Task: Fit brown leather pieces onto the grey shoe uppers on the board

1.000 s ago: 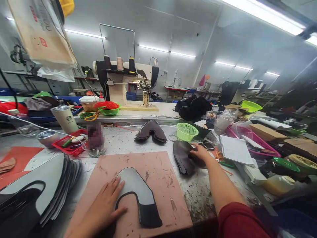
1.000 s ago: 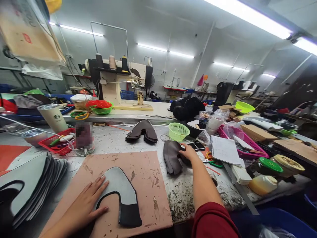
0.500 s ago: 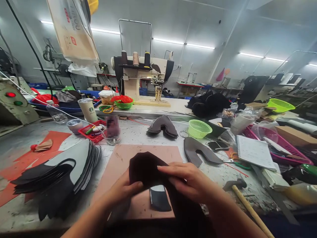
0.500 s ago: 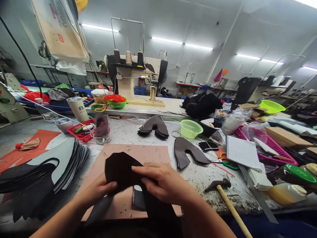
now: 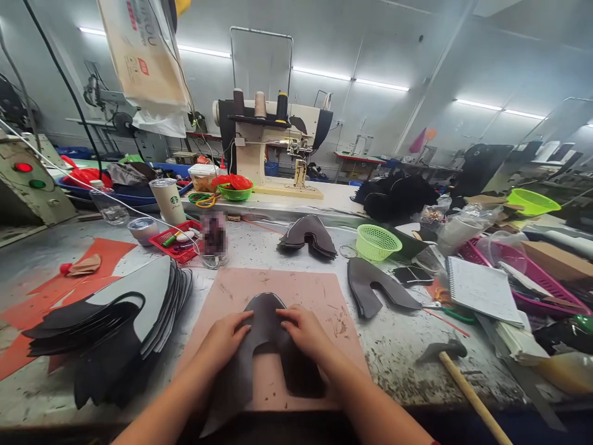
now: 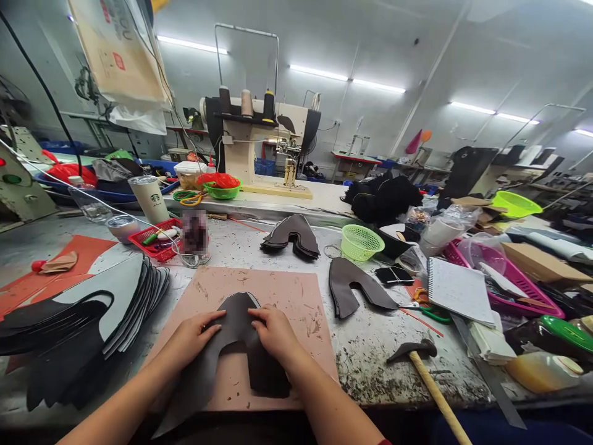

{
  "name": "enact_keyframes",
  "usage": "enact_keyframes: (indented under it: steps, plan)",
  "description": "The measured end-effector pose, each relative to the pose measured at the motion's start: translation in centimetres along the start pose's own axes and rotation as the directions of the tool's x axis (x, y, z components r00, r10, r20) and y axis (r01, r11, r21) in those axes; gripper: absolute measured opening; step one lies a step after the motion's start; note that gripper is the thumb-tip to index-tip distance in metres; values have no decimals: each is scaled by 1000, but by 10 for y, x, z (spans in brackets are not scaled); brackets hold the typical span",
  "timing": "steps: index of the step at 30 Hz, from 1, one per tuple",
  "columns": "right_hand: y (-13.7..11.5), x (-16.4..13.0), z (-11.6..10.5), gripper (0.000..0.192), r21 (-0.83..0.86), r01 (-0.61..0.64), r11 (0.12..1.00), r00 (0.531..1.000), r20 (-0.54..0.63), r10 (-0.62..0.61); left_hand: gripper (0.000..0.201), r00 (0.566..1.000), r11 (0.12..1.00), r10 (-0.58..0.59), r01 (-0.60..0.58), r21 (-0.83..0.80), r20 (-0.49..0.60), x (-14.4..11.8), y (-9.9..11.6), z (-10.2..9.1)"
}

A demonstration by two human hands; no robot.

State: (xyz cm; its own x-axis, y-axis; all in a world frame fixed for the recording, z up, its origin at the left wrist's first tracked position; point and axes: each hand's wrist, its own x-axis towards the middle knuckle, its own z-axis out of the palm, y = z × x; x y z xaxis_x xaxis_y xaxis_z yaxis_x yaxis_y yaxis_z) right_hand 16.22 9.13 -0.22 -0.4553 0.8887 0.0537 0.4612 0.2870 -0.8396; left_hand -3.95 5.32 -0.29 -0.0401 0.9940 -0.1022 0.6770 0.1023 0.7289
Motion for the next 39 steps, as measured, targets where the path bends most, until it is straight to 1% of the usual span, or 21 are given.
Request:
enact_keyframes:
  steps: [1, 4, 7, 18, 22, 24, 26, 29, 31, 33, 36, 39]
  plan:
    - [2, 3, 1, 34, -32, -6, 999, 1000, -4, 6, 37, 1000, 998, 28, -29, 56, 6, 3, 0, 0]
    - [8, 7, 3, 34, -104, -25, 994, 1000, -8, 25, 37, 998, 984, 61, -64, 168, 25, 7, 1, 1]
    - [11, 5, 5, 33, -130, -27, 991, 1000, -18, 25, 37, 996, 964, 80, -86, 252, 34, 6, 3, 3]
    - [11, 2, 6, 34, -185, -38, 982, 999, -26, 34, 36, 996, 930, 41, -68, 360, 80, 11, 10, 1]
    - [10, 2, 6, 35, -203, -55, 978, 998, -23, 52, 36, 994, 906, 46, -84, 414, 101, 12, 10, 1]
    - [8, 3, 6, 35, -214, -68, 974, 998, -16, 66, 35, 993, 883, 57, -99, 458, 105, 13, 13, 0]
    - [6, 6, 6, 35, -227, -81, 971, 997, -8, 81, 32, 990, 849, 86, -131, 511, 111, 16, 21, 1]
    - [5, 7, 2, 33, -216, -95, 972, 995, -10, 95, 28, 967, 791, 184, -253, 557, 177, 25, 36, 8]
    - [8, -1, -2, 32, -160, -123, 979, 992, -35, 119, 32, 943, 758, 238, -331, 563, 233, 31, 43, 17]
    - [13, -17, -6, 30, -43, -190, 981, 981, -41, 188, 35, 931, 733, 258, -363, 575, 258, 35, 46, 26]
    - [18, -52, -12, 23, 135, -341, 931, 938, -13, 345, 34, 927, 703, 270, -374, 604, 260, 37, 46, 35]
    - [18, -83, -13, 16, 194, -437, 878, 892, -35, 451, 35, 924, 679, 285, -383, 626, 257, 36, 46, 40]
